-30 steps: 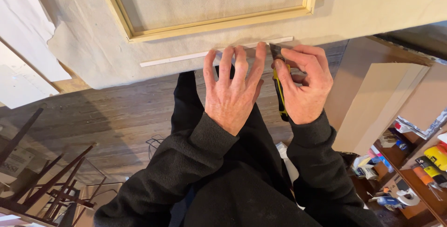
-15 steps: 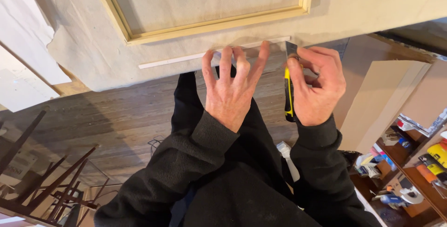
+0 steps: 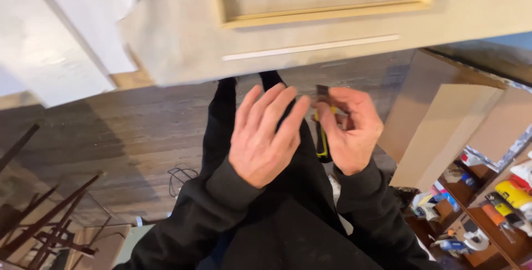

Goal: Applying adhesive tape to a frame spacer and placing it into a picture frame.

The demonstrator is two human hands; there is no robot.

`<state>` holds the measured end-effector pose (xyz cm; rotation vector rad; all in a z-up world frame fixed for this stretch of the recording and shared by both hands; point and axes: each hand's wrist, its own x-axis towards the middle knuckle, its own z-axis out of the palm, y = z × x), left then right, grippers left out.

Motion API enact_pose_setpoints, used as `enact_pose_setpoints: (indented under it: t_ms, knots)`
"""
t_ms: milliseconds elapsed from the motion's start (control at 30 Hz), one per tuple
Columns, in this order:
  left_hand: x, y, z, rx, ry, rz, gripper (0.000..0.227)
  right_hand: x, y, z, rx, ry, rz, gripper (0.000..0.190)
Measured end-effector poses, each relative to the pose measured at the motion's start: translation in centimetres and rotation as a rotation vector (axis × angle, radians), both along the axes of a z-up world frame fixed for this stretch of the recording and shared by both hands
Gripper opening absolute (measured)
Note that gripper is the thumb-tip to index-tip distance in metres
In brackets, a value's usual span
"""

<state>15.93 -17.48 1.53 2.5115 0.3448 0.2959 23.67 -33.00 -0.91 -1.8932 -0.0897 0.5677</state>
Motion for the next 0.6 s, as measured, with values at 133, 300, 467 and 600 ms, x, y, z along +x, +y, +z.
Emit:
enact_pose_setpoints:
  t_ms: [133,300,467,600]
  knots:
    - [-8.5,7.1,-0.9,0.024,0.02,0.133,0.037,-5.4,8.7,-0.5,0.137,0.087,0.115,0.027]
    - [-16.3,14.3,-0.7,0.15,0.024,0.295,0.037,-10.9,17.3,-0.9,0.249,0.053,0.255,0.02]
    - [-18.7,18.3,-1.5,0.171,0.022,0.289,0.034,-13.9,21.9,-1.0,0.198,-0.013,0.308,0.019]
    - [-18.9,19.5,-2.7,0.152,0.008,0.269,0.036,-14.8,23.9,-1.2,0.144,-0.061,0.325,0.021]
